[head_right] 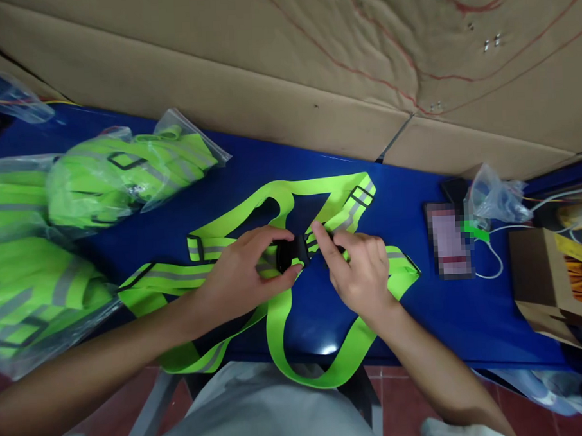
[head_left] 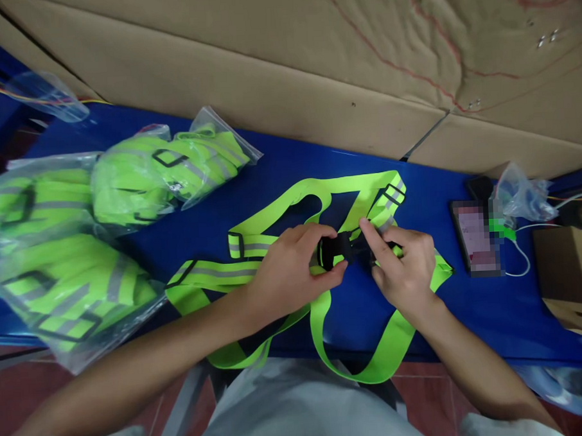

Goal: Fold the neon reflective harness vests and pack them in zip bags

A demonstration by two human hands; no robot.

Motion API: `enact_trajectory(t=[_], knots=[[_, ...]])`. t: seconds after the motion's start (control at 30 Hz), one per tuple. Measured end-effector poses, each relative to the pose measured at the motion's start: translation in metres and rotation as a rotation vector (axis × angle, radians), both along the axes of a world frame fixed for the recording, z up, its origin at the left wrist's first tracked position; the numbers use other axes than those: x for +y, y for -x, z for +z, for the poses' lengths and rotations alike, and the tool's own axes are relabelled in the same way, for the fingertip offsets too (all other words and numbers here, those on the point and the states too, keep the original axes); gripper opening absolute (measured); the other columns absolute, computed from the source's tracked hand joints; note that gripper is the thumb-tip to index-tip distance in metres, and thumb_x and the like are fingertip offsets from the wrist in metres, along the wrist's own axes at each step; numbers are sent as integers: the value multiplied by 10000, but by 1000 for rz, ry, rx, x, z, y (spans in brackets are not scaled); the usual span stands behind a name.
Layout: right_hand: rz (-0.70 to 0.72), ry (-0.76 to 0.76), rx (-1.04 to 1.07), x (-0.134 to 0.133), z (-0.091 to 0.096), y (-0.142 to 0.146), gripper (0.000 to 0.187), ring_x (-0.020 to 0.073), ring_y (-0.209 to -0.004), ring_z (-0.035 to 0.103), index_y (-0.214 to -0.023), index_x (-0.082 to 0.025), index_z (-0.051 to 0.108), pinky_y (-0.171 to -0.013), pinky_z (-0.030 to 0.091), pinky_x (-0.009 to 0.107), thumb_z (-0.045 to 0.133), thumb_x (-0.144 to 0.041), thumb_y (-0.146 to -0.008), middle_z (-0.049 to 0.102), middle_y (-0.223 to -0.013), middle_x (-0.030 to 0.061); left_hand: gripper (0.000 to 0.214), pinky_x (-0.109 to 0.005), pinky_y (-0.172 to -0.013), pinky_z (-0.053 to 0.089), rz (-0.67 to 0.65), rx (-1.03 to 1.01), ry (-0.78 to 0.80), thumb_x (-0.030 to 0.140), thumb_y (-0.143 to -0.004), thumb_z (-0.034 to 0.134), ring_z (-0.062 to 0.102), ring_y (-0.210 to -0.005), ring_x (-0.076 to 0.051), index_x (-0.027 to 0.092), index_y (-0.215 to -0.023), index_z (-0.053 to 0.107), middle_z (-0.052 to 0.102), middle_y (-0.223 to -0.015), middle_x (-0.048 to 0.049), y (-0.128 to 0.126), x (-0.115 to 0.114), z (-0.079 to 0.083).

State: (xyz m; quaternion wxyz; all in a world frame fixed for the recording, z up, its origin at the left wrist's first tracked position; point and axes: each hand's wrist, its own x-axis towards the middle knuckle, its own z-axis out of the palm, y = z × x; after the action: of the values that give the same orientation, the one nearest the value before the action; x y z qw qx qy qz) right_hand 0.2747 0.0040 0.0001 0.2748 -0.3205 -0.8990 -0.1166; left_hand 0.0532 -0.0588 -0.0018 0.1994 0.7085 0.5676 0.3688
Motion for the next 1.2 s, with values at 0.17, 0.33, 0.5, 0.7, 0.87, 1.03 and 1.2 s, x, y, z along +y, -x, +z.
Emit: enact_trajectory(t=[0.17, 0.33, 0.5, 0.7, 0.87, 1.03, 1.2], knots=[[23, -26, 16, 3, -2, -5, 767, 182, -763, 564, -1595, -230, 492, -649, 348, 334, 494, -1, -863, 590, -906, 47, 498, -433, -926, 616, -34, 84, -98, 415, -902, 815, 752, -1101, -292, 186, -1274, 576, 758, -1230, -121, -1, -4, -2], [10, -14, 53, -2, -3, -5, 756, 215, -920, 624, -1651, -290, 424, -778, 498, 352, 559, -66, -941, 598, -1011, 72, 513, -401, -917, 637, -9, 88, -142, 347, -909, 809, 766, -1064, -270, 161, -1321, 567, 772, -1194, -107, -2, -4, -5], [99, -21, 78, -4, -5, -2, 768, 230, -1011, 633, -1696, -290, 334, -860, 566, 358, 605, -163, -989, 599, -1097, 98, 580, -404, -973, 639, 1, 94, -163, 307, -911, 795, 763, -1106, -269, 156, -1407, 537, 767, -1238, -106, -2, -5, -5], [166, 53, 80, -6, -5, 3, 749, 241, -1026, 629, -1679, -262, 360, -827, 582, 361, 607, -144, -982, 600, -1099, 103, 459, -412, -899, 646, -8, 145, -206, 292, -934, 727, 781, -1006, -265, 168, -1355, 594, 789, -1181, -107, 0, -2, -4], [199, 64, 69, -8, -4, 3, 732, 236, -1056, 635, -1671, -214, 369, -863, 594, 353, 599, -125, -982, 612, -1136, 115, 458, -435, -884, 645, -24, 138, -201, 280, -921, 735, 781, -1010, -279, 137, -1338, 609, 789, -1192, -107, 1, 1, -4], [219, 97, 84, -10, -7, 3, 739, 237, -1062, 647, -1664, -218, 380, -890, 601, 357, 626, -131, -973, 626, -1137, 111, 480, -446, -906, 642, -52, 119, -190, 259, -905, 740, 775, -1053, -289, 128, -1348, 607, 781, -1222, -103, 3, 2, -3], [235, 112, 102, -11, -7, 2, 653, 229, -1077, 649, -1606, -220, 449, -900, 602, 355, 603, -129, -978, 620, -1145, 108, 459, -438, -888, 638, -65, 99, -178, 251, -899, 728, 777, -1011, -282, 139, -1330, 617, 783, -1194, -94, 4, 2, -2]])
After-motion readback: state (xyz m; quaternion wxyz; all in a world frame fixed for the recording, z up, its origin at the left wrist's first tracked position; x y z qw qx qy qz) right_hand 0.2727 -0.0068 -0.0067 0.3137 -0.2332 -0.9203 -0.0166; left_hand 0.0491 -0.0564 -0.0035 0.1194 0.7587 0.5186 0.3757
